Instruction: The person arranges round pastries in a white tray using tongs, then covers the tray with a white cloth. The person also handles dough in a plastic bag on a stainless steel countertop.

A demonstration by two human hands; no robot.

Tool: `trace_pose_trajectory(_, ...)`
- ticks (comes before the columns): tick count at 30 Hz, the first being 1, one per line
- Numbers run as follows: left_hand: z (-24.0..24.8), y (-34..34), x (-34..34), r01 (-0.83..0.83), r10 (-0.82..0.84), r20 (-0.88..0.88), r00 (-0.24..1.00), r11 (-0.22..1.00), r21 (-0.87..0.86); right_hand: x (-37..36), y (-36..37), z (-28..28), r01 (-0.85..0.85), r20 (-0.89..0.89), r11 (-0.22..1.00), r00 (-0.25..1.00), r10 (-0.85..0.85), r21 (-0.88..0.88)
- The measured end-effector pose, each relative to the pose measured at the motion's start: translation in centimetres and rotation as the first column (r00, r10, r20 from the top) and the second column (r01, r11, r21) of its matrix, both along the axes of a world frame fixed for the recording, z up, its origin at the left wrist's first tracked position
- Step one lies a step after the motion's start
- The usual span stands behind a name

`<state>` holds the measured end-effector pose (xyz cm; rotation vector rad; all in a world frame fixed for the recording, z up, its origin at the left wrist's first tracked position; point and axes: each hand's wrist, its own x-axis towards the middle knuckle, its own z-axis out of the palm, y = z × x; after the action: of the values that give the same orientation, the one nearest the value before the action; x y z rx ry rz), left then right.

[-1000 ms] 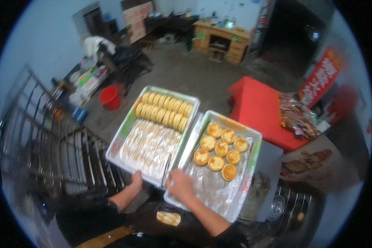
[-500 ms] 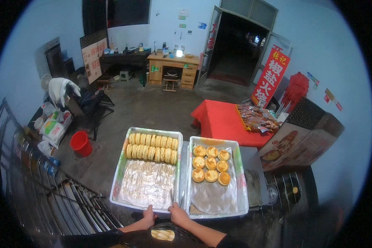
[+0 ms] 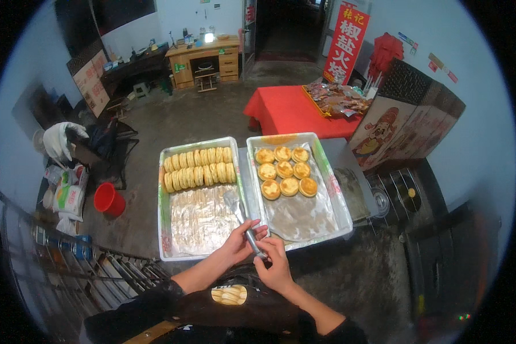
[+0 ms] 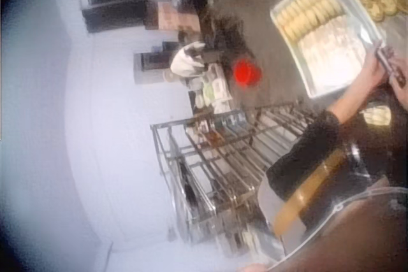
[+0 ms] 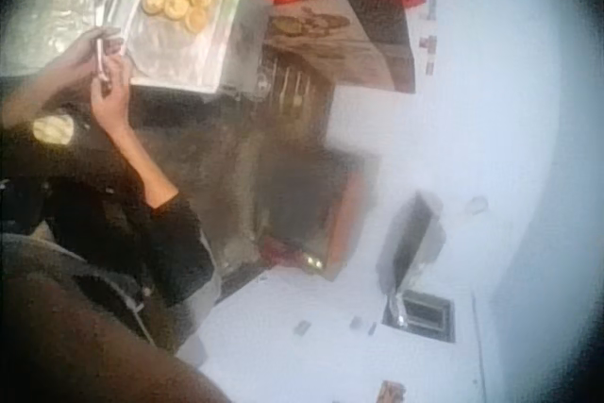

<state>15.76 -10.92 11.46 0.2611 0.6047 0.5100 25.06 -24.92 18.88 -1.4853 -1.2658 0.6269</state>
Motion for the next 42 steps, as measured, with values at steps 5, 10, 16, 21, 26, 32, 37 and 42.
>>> trace_pose_trajectory(5, -1.1, -0.2, 5.1, 0.097, -0.068, -0.167, 0.984, 0.981, 0.169, 2.0, -2.4, -3.2, 0.108, 0.125, 0.994, 0.986, -0.105, -0.015)
trace_pose_trajectory(10, -3.4, -0.9, 8.9, 0.266, -0.177, -0.233, 0.956, 0.856, 0.442, 5.6, -2.6, -6.5, 0.141, -0.253, 0.984, 0.953, -0.165, -0.113)
trace_pose_trajectory(16, -5.4, -0.7, 13.5, 0.335, -0.121, -0.389, 0.913, 0.767, 0.547, 13.7, -2.3, -8.0, 0.188, 0.036, 0.917, 0.982, -0.188, -0.352)
trace_pose_trajectory(21, -7.7, -0.9, 20.1, 0.364, -0.126, -0.476, 0.870, 0.816, 0.450, 19.1, 2.3, -14.0, 0.075, -0.406, 0.966, 0.897, -0.174, -0.249)
trace_pose_trajectory(26, -11.5, -0.2, 24.6, 0.601, -0.181, -0.710, 0.681, 0.692, 0.400, 25.7, 3.4, -17.0, -0.182, -0.729, 0.819, 0.587, -0.353, -0.544)
trace_pose_trajectory(32, -13.1, -1.0, 19.9, 0.450, 0.140, -0.696, 0.704, 0.670, 0.590, 30.6, 3.7, -19.8, -0.232, -0.574, 0.525, 0.362, -0.734, -0.819)
trace_pose_trajectory(37, -9.8, -1.6, 12.9, 0.633, 0.545, -0.674, 0.499, 0.303, 0.713, 31.9, 6.3, -23.7, -0.226, -0.608, 0.591, 0.527, -0.595, -0.774)
trace_pose_trajectory(42, -9.0, -3.6, 9.6, 0.798, 0.658, -0.670, 0.344, 0.172, 0.578, 32.7, 8.9, -25.9, -0.045, -0.471, 0.608, 0.680, -0.563, -0.792)
